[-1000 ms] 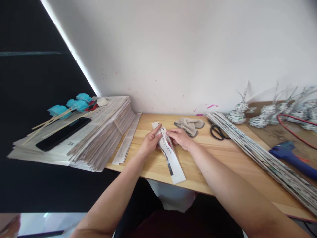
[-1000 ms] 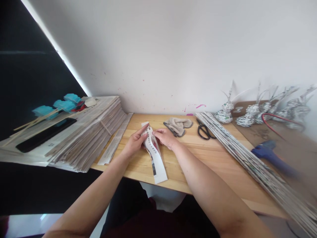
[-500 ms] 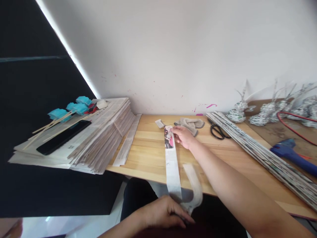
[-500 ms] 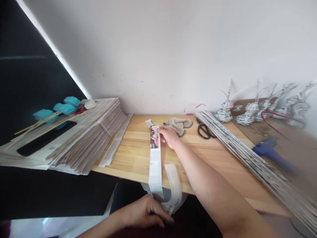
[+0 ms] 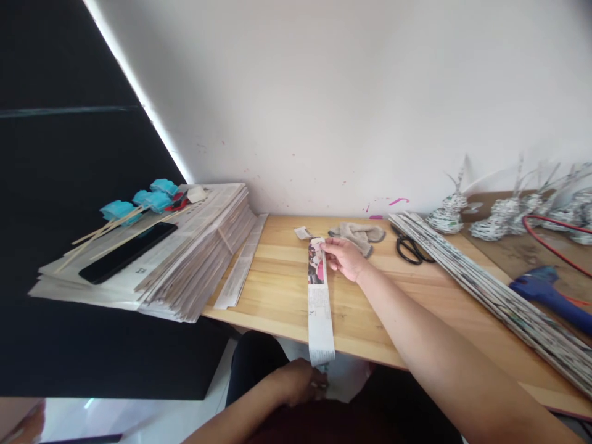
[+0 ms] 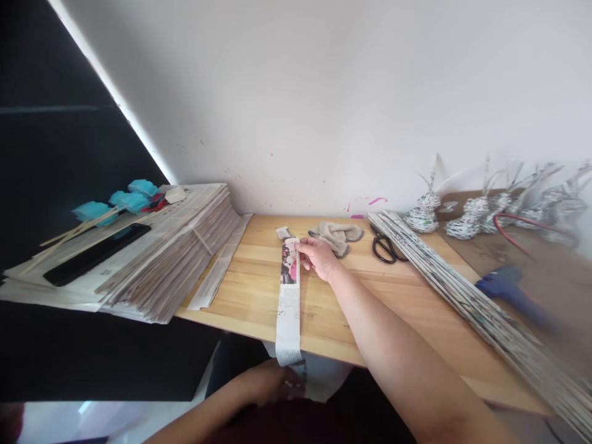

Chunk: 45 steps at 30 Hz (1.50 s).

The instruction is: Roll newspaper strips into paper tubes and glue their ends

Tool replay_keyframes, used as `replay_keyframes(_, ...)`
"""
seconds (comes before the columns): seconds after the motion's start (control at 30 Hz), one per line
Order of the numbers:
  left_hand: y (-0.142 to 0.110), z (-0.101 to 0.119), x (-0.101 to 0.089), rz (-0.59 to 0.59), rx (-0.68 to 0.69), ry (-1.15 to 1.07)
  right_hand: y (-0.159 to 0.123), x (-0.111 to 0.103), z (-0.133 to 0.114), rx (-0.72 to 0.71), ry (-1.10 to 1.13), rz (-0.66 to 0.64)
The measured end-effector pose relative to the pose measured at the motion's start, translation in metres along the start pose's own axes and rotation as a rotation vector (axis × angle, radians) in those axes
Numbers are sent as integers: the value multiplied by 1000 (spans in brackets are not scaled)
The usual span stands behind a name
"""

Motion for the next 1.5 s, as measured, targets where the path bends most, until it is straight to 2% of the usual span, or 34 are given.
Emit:
replay_keyframes(0.03, -8, 6, -7, 1, -17, -5, 0, 0, 0, 10, 0, -12)
replay_keyframes(0.1, -30, 25, -24, -77, 61, -111, -1, 1, -1, 32, -2, -43)
replay_keyframes(0.17, -55, 48, -47, -130, 143, -326, -2, 1, -2, 55, -12, -88)
replay_keyframes(0.2, -67, 58, -60, -113, 185, -427, -2, 2, -2, 65, -20, -116)
replay_keyframes(0.3, -92, 78, -93, 56, 379, -712, -5, 3, -3, 88, -42, -173)
replay_keyframes(0.37, -95, 81, -108, 201, 439, -812, -7, 4, -3, 105, -61, -212)
replay_keyframes(0.53, -63, 68, -129, 574, 201, -966, -12, 8, -1, 139, -80, -298)
replay_keyframes(0.63, -38, 61, -141, 552, 179, -1145, -13, 9, -1, 169, -88, -345)
replay_keyframes(0.73, -17, 64, -157, 540, 184, -1200, -15, 10, -2, 202, -118, -405)
replay_keyframes(0.83, -1, 76, -174, 603, 182, -1210, -17, 9, -3, 238, -179, -501)
replay_keyframes(1.0, 21, 103, -201, 698, 275, -1209, -20, 9, -6, 280, -261, -629)
replay_keyframes(1.23, 48, 121, -228, 599, 440, -1234, -20, 7, -6, 330, -155, -631)
replay_keyframes(1.4, 68, 111, -230, 627, 398, -1336, -20, 9, -1, 377, -84, -670)
replay_keyframes(1.5, 71, 102, -228, 581, 461, -1419, -18, 14, 0, 400, 53, -569)
Point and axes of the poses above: each hand's wrist, its own y-axis towards the middle knuckle, its own x-axis out of the palm, z = x × y, the point moved 1 cm from there along y, towards the middle knuckle, and after that the axes turned 1 degree about -x, right-handed, at the moved point
